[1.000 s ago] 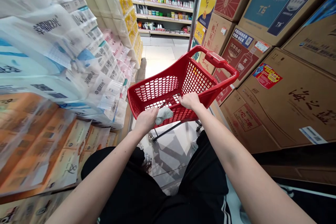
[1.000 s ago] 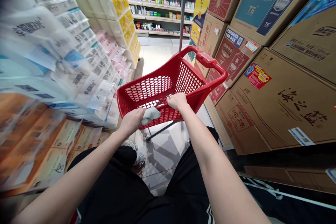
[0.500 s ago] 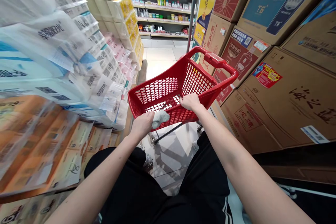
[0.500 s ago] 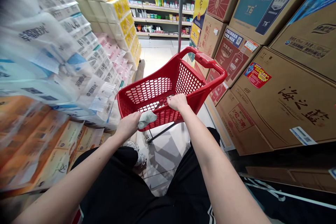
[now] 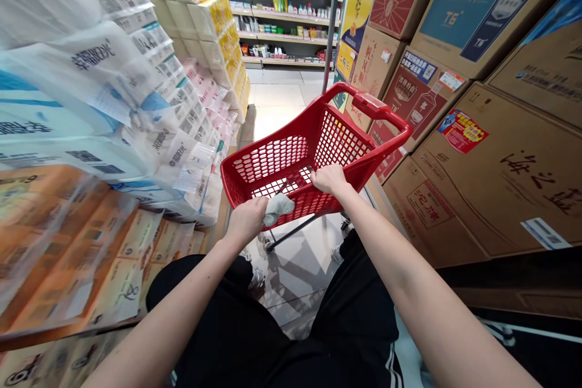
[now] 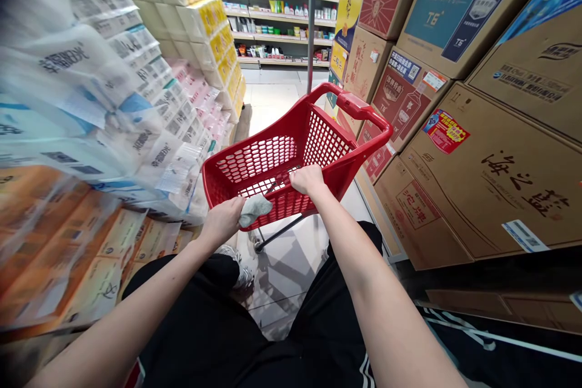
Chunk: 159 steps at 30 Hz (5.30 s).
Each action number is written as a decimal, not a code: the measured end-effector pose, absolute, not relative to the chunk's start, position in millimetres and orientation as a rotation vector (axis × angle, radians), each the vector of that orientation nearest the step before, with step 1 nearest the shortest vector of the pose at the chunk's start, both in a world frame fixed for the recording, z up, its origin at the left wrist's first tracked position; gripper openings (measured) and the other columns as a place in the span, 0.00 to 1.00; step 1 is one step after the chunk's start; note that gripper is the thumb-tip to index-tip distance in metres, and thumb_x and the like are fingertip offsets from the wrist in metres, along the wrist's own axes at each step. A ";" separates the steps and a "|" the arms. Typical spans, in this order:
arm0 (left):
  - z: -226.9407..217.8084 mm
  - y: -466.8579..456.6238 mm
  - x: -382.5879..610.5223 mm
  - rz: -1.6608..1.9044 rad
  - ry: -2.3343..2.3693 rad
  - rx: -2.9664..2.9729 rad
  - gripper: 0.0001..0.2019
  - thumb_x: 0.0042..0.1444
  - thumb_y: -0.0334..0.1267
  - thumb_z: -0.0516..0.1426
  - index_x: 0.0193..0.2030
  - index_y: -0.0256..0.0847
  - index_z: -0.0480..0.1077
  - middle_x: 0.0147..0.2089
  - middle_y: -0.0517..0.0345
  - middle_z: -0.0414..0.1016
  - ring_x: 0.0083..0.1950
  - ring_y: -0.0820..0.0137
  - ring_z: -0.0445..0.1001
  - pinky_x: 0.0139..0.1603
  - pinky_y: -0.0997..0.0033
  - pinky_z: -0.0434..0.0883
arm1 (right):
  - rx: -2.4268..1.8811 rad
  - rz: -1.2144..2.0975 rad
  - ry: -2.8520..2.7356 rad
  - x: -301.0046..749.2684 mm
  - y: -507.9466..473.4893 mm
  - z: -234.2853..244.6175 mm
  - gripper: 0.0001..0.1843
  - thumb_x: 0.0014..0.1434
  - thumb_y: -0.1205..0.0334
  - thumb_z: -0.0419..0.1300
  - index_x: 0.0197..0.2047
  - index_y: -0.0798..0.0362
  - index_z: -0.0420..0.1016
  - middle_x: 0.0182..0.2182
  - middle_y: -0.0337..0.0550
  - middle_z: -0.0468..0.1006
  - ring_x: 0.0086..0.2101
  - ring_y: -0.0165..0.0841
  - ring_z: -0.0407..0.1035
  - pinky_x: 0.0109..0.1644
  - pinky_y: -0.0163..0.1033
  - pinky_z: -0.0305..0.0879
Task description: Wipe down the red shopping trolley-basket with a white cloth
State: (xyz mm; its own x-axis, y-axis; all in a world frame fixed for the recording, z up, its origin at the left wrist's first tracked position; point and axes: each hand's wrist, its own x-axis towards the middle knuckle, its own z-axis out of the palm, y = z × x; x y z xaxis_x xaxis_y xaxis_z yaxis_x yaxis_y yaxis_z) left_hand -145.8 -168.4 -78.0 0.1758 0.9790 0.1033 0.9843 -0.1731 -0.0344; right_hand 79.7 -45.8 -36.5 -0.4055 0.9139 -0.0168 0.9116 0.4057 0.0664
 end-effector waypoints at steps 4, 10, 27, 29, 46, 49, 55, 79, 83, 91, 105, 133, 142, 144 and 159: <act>-78.4 -166.0 -145.8 -0.069 -1.941 -2.344 0.07 0.58 0.37 0.48 0.41 0.39 0.63 0.38 0.52 0.72 0.39 0.64 0.72 0.32 0.70 0.61 | 1.702 0.033 2.561 80.1 -39.8 -36.1 0.27 0.64 0.55 0.40 0.40 0.55 0.80 0.41 0.53 0.79 0.43 0.41 0.72 0.44 0.40 0.59; -80.3 -159.5 -136.3 -0.020 -1.978 -2.316 0.08 0.57 0.37 0.48 0.41 0.38 0.63 0.39 0.50 0.72 0.39 0.64 0.72 0.32 0.70 0.62 | 1.700 0.061 2.567 81.0 -26.2 -37.1 0.26 0.63 0.58 0.42 0.38 0.58 0.80 0.40 0.56 0.79 0.42 0.42 0.72 0.47 0.44 0.55; -84.1 -147.3 -76.3 -0.100 -1.957 -2.451 0.07 0.57 0.31 0.46 0.42 0.37 0.62 0.40 0.48 0.71 0.39 0.65 0.72 0.34 0.69 0.65 | 1.930 0.134 2.660 68.2 -31.4 -64.9 0.31 0.64 0.53 0.38 0.38 0.58 0.81 0.38 0.54 0.80 0.45 0.41 0.65 0.54 0.47 0.45; -84.5 -150.5 -76.8 -0.155 -1.907 -2.512 0.07 0.57 0.33 0.48 0.42 0.38 0.62 0.41 0.49 0.71 0.41 0.65 0.71 0.35 0.69 0.66 | 1.893 0.143 2.684 71.5 -30.4 -63.5 0.30 0.64 0.54 0.39 0.37 0.58 0.81 0.36 0.53 0.80 0.44 0.41 0.66 0.54 0.46 0.45; -90.0 -179.7 -119.7 -0.218 -1.837 -2.593 0.12 0.58 0.37 0.49 0.47 0.38 0.66 0.41 0.48 0.74 0.43 0.63 0.72 0.42 0.66 0.65 | 1.794 0.149 2.716 68.0 -38.8 -62.7 0.30 0.63 0.54 0.40 0.34 0.58 0.81 0.36 0.54 0.80 0.43 0.42 0.67 0.54 0.48 0.46; -83.1 -169.1 -104.2 -0.124 -2.036 -2.542 0.11 0.58 0.41 0.48 0.42 0.39 0.67 0.36 0.51 0.75 0.36 0.64 0.73 0.33 0.69 0.63 | 1.813 0.162 2.684 67.6 -39.3 -65.2 0.29 0.63 0.55 0.40 0.34 0.58 0.81 0.36 0.55 0.80 0.43 0.42 0.67 0.54 0.48 0.45; -75.8 -160.9 -81.6 -0.250 -2.264 -2.502 0.16 0.61 0.46 0.43 0.44 0.44 0.68 0.39 0.54 0.77 0.38 0.64 0.75 0.30 0.71 0.61 | 1.805 0.155 2.635 73.4 -32.8 -63.0 0.29 0.62 0.55 0.40 0.36 0.57 0.81 0.37 0.54 0.80 0.43 0.41 0.68 0.53 0.47 0.46; -117.2 -196.3 -101.8 -0.379 -1.342 -2.475 0.22 0.61 0.28 0.43 0.63 0.30 0.52 0.48 0.44 0.70 0.48 0.62 0.67 0.55 0.57 0.60 | 1.801 0.201 2.662 86.1 -23.9 -66.9 0.27 0.63 0.56 0.42 0.35 0.60 0.81 0.35 0.56 0.79 0.41 0.42 0.68 0.51 0.45 0.45; -118.2 -189.2 -102.9 -0.359 -1.388 -2.420 0.17 0.61 0.29 0.43 0.56 0.31 0.60 0.41 0.47 0.70 0.42 0.63 0.68 0.48 0.60 0.63 | 1.796 0.197 2.659 82.0 -23.6 -69.4 0.28 0.63 0.58 0.41 0.35 0.60 0.81 0.36 0.56 0.80 0.42 0.42 0.67 0.51 0.46 0.44; -108.3 -171.8 -94.3 -0.240 -1.523 -2.352 0.08 0.58 0.27 0.46 0.36 0.35 0.66 0.32 0.48 0.69 0.36 0.62 0.68 0.37 0.62 0.62 | 1.842 0.255 2.671 78.2 -26.8 -69.7 0.28 0.64 0.57 0.40 0.35 0.59 0.81 0.35 0.56 0.80 0.41 0.42 0.67 0.50 0.47 0.44; -108.4 -172.2 -97.6 -0.309 -1.463 -2.429 0.12 0.60 0.30 0.45 0.47 0.34 0.65 0.37 0.49 0.69 0.40 0.62 0.67 0.43 0.61 0.64 | 1.726 0.203 2.781 67.5 -39.7 -73.8 0.27 0.63 0.57 0.42 0.35 0.60 0.81 0.34 0.54 0.80 0.42 0.40 0.67 0.52 0.45 0.46; -114.4 -163.0 -132.4 -0.327 -1.295 -2.527 0.09 0.60 0.29 0.46 0.35 0.37 0.66 0.35 0.50 0.68 0.40 0.63 0.66 0.42 0.62 0.64 | 1.689 0.166 2.739 62.0 -55.2 -66.2 0.27 0.63 0.58 0.41 0.36 0.58 0.81 0.36 0.53 0.80 0.42 0.40 0.66 0.52 0.45 0.47; -112.7 -172.1 -149.9 -0.446 -1.192 -2.631 0.16 0.60 0.30 0.48 0.54 0.38 0.65 0.45 0.46 0.71 0.48 0.64 0.68 0.53 0.57 0.65 | 1.689 0.157 2.780 63.4 -55.5 -71.7 0.27 0.63 0.57 0.41 0.36 0.57 0.81 0.36 0.52 0.80 0.43 0.40 0.65 0.52 0.45 0.46; -111.5 -171.8 -154.7 -0.419 -1.163 -2.649 0.18 0.60 0.29 0.48 0.56 0.38 0.64 0.46 0.46 0.71 0.50 0.64 0.68 0.57 0.56 0.64 | 1.686 0.148 2.788 62.8 -55.9 -71.8 0.27 0.63 0.58 0.41 0.35 0.57 0.81 0.36 0.52 0.80 0.43 0.40 0.65 0.52 0.45 0.46; -118.9 -178.0 -175.5 -0.527 -1.547 -2.448 0.30 0.56 0.23 0.43 0.67 0.34 0.50 0.69 0.40 0.47 0.70 0.58 0.43 0.65 0.47 0.55 | 1.714 0.167 2.747 62.5 -54.1 -69.4 0.28 0.63 0.58 0.40 0.36 0.57 0.82 0.36 0.54 0.80 0.41 0.40 0.66 0.51 0.46 0.47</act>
State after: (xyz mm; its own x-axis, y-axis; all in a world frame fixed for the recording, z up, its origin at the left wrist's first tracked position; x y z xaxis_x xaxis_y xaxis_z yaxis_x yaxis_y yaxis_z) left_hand -175.5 -178.0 -118.9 0.3893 0.8304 0.3986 0.9010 -0.4332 0.0227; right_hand 62.5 -54.1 -69.4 -0.4373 0.8884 0.1399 0.8988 0.4371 0.0337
